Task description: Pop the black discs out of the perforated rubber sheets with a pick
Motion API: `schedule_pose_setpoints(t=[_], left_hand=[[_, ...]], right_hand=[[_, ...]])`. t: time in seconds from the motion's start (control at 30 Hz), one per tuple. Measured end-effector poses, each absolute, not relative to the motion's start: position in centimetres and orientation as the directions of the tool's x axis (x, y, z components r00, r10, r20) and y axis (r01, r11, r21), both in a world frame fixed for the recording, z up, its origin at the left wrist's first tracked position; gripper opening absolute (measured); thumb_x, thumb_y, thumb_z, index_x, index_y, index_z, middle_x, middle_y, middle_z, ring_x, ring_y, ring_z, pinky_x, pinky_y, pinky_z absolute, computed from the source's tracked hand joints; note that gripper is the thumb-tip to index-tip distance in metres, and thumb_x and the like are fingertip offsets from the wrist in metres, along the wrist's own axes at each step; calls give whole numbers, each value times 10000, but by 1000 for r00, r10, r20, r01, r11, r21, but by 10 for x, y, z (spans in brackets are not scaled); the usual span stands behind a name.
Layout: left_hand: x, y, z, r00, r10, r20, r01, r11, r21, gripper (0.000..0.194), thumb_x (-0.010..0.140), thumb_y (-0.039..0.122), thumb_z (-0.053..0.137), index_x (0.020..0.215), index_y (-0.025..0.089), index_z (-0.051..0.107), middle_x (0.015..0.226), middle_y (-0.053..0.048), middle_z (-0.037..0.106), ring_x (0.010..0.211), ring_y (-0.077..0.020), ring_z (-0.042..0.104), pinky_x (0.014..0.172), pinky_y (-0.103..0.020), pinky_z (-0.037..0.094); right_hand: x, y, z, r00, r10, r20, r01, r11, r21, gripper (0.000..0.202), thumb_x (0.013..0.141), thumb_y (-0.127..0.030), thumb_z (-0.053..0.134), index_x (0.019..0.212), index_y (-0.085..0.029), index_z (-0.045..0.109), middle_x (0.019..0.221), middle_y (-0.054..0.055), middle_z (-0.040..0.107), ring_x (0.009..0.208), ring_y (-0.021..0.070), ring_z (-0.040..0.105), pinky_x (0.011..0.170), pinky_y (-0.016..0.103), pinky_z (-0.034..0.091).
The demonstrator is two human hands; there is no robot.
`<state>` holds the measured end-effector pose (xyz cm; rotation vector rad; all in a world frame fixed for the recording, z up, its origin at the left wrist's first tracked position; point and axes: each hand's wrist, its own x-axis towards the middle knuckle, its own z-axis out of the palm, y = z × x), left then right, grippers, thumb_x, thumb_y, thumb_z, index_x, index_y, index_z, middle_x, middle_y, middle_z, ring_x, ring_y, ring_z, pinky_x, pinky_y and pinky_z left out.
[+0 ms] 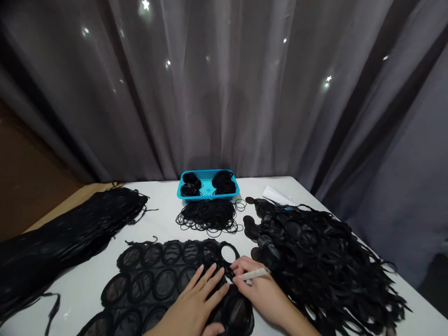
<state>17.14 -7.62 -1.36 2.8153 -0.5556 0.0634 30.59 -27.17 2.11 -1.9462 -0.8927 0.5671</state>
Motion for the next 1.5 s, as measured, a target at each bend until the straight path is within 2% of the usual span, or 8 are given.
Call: schedule_pose_setpoints(t=[0.5,0.67,0.77,0.87,1.0,1.13,1.23,1.5], left_hand=[[173,-78,-13,919,-393,9,-389,-906,169,1043,786,414,840,1592,347,181,1623,-142,227,1469,-410,270,1090,-667,363],[172,-77,-15,918,-395,31,-394,-903,171,1044,800,419,828,1596,347,157,1626,-125,227,1472,-394,280,1112,-636,361],[170,-76,-17,918,-393,55,-396,-899,187,971,839,446,785,1594,336,186,1639,-110,194,1486,-370,266,1144,-604,334],[167,-75,-24,922,-378,82,-387,-901,197,905,864,447,755,1586,348,219,1655,-88,156,1495,-368,248,1163,-597,300],[169,-73,-26,917,-383,115,-399,-888,228,865,845,522,750,1562,369,290,1660,-103,168,1475,-429,261,1123,-623,329],[204,-68,-3,971,-219,100,-238,-935,262,459,964,399,635,1399,309,517,1523,-102,433,1397,-362,388,1082,-524,380],[248,-64,14,997,-63,53,-73,-970,233,209,980,254,613,1181,199,621,1200,-93,604,1148,-290,538,982,-441,408],[302,-57,-2,997,22,73,0,-957,291,77,969,144,580,903,158,618,951,-51,605,944,-227,544,831,-356,359]], right_hand=[[309,-270,18,623,781,-40,341,-318,-885,195,874,-172,575,695,-207,508,1014,40,653,971,198,624,855,306,455],[295,-270,2,587,808,58,519,-320,-793,156,913,-159,538,768,-215,557,1082,54,660,997,196,641,867,298,507],[282,-269,-29,553,783,285,749,-318,-581,225,911,-97,461,1004,-221,623,1089,91,691,1017,244,650,908,375,529],[297,-272,-42,563,677,473,816,-367,-446,330,926,-85,400,1128,-227,620,1068,101,716,1019,262,663,945,415,523],[355,-290,-9,805,365,468,592,-545,-594,205,974,-320,452,995,-216,627,981,97,719,917,252,686,874,379,540],[395,-307,22,908,288,305,419,-583,-696,283,929,-451,466,852,-236,633,886,50,729,787,218,686,717,302,521],[409,-313,19,923,231,309,384,-624,-681,288,897,-472,459,781,-244,590,795,44,715,693,211,663,668,303,490],[432,-327,12,881,187,434,429,-702,-568,324,827,-513,456,632,-259,499,744,75,595,746,258,595,744,397,469]])
